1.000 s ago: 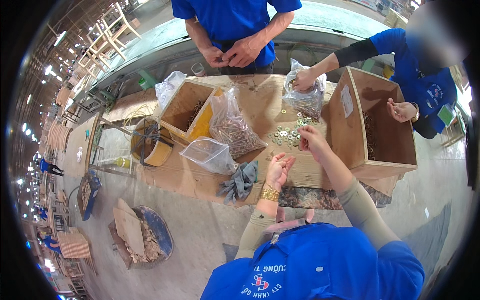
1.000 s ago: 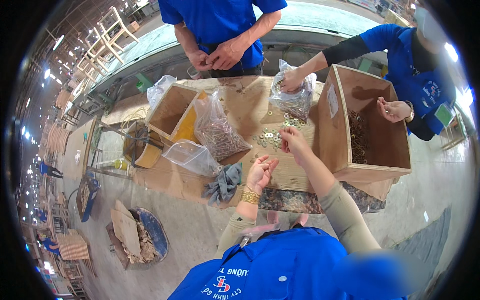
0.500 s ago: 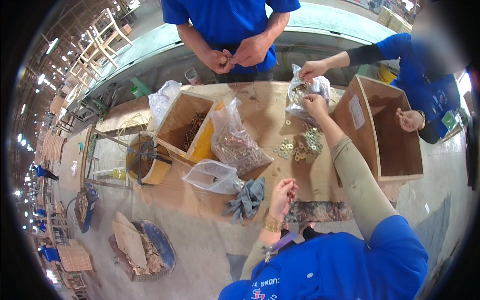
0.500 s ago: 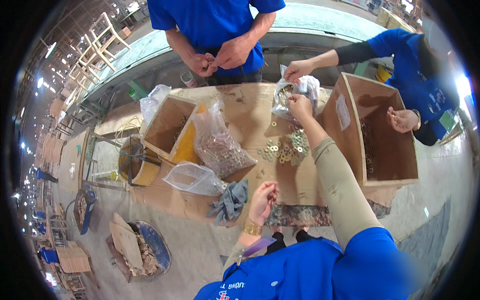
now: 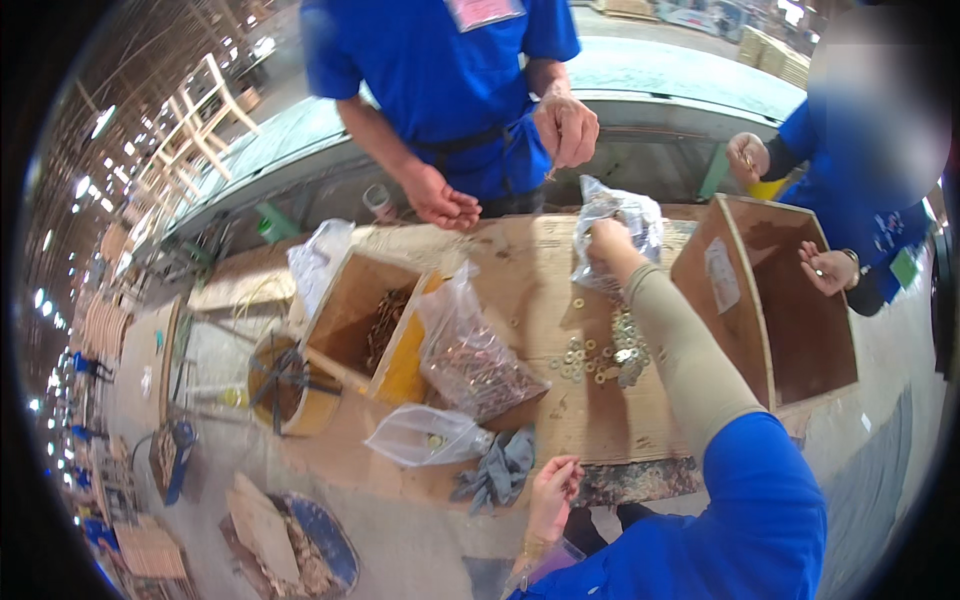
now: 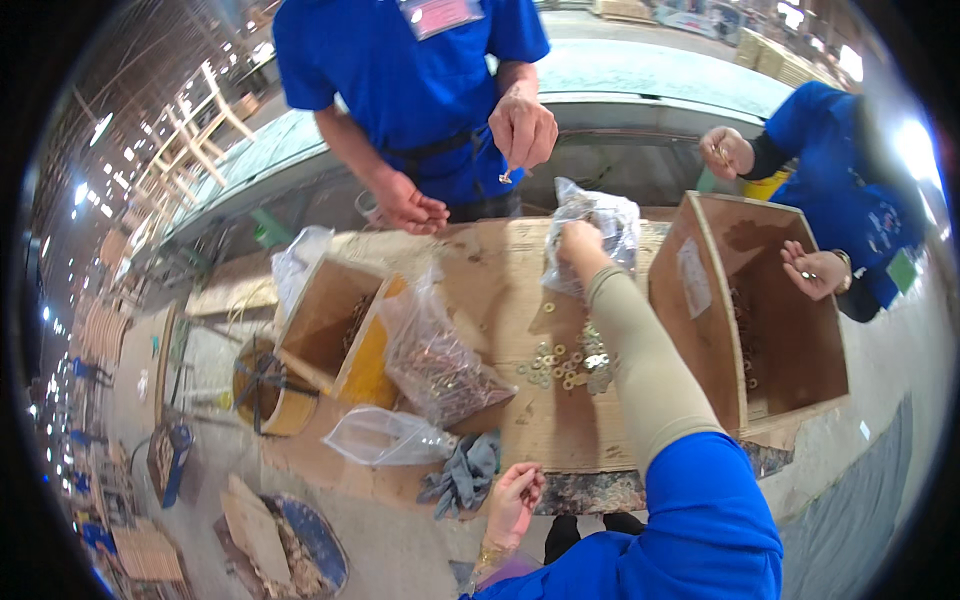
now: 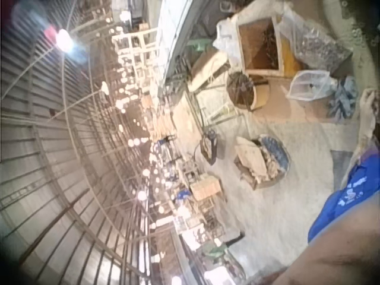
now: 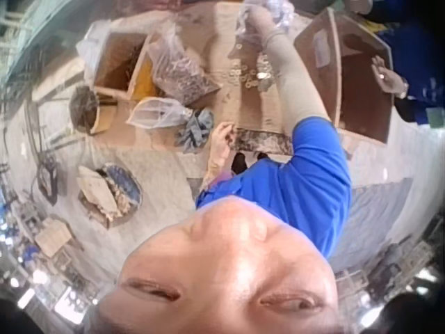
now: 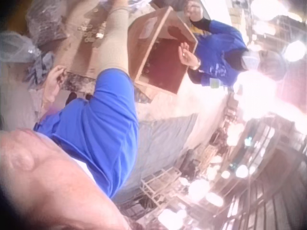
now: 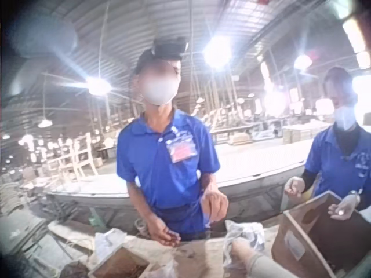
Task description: The person stands at a workbench and repeatedly picks small metal fasteners and washers from plastic bags and wooden boxes. They insert the fasteners into the washers by hand and place the assembled pieces into a wooden box. Coworkers perform similar actions nearby.
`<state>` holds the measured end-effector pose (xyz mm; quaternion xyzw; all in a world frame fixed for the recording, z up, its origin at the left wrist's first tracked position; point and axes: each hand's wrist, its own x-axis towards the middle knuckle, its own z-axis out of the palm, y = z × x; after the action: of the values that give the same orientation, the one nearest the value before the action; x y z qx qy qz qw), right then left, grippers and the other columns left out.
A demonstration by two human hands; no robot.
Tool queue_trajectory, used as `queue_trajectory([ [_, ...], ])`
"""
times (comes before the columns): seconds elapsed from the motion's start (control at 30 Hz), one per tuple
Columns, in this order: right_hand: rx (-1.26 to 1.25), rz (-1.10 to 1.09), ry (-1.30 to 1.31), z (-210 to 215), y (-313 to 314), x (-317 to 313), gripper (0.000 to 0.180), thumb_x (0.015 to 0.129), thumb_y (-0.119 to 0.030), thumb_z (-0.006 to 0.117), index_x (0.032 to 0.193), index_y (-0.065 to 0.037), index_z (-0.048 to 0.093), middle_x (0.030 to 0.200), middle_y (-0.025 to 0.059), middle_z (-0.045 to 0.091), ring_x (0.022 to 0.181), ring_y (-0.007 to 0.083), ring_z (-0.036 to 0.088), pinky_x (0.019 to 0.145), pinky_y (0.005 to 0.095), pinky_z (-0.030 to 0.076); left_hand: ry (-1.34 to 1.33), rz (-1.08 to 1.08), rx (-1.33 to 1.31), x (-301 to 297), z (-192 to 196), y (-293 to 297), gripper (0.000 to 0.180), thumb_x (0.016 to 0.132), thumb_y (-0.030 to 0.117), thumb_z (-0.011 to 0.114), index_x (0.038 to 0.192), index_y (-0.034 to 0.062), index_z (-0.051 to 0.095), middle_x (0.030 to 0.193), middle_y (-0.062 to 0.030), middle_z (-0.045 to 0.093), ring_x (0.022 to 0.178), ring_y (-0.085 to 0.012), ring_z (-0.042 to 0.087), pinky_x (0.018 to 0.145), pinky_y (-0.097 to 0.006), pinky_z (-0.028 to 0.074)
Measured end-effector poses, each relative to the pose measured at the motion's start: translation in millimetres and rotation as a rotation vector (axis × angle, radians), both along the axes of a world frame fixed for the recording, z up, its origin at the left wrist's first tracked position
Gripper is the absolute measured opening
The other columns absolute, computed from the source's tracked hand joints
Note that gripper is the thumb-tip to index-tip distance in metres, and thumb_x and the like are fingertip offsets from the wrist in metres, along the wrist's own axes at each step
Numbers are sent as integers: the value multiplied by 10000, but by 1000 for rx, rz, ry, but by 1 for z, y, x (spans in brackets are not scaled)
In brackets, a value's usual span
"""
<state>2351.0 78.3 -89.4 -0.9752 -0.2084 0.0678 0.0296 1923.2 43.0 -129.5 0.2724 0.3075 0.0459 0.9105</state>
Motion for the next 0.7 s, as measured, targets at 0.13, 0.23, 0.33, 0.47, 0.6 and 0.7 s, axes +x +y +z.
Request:
queue_trajectory([
  [0.13,-3,50,-6,-2,3,-8,227,695,-180,602,900,-99,656,992,103,617,921,232,600,728,345,502,0,-10,-29,4,-1,2,124,851,87,489,931,11,544,740,-56,570,541,-61,474,449,-175,355],
  [0.23,-104,130,109,12,9,-15,254,711,-195,592,943,-106,647,1017,83,611,940,213,593,725,345,501,-2,8,-33,9,0,4,123,850,81,485,929,7,544,740,-62,569,536,-68,475,449,-177,356],
  [0.33,-201,160,112,17,11,-16,289,728,-210,575,996,-118,630,1037,66,607,955,199,587,718,350,501,7,0,-32,12,1,3,126,850,82,484,929,5,543,741,-63,569,537,-72,478,454,-180,358],
  [0.47,-161,64,2,-5,3,-14,280,737,-240,530,965,-123,641,998,54,622,938,188,594,722,326,493,20,-17,-36,8,0,0,130,852,86,479,930,4,542,742,-66,569,541,-77,483,455,-189,362],
  [0.6,-119,59,50,-3,7,-17,266,724,-218,551,940,-92,643,991,85,620,930,210,598,723,331,495,39,18,-43,2,-1,-1,128,852,87,476,928,8,543,741,-69,568,538,-84,488,447,-196,365],
  [0.7,184,-87,23,-6,-1,-12,274,693,-173,594,935,-51,634,968,146,613,933,233,595,727,346,493,63,51,-60,-3,1,-2,123,849,87,476,922,13,542,736,-72,566,533,-91,490,441,-201,365],
])
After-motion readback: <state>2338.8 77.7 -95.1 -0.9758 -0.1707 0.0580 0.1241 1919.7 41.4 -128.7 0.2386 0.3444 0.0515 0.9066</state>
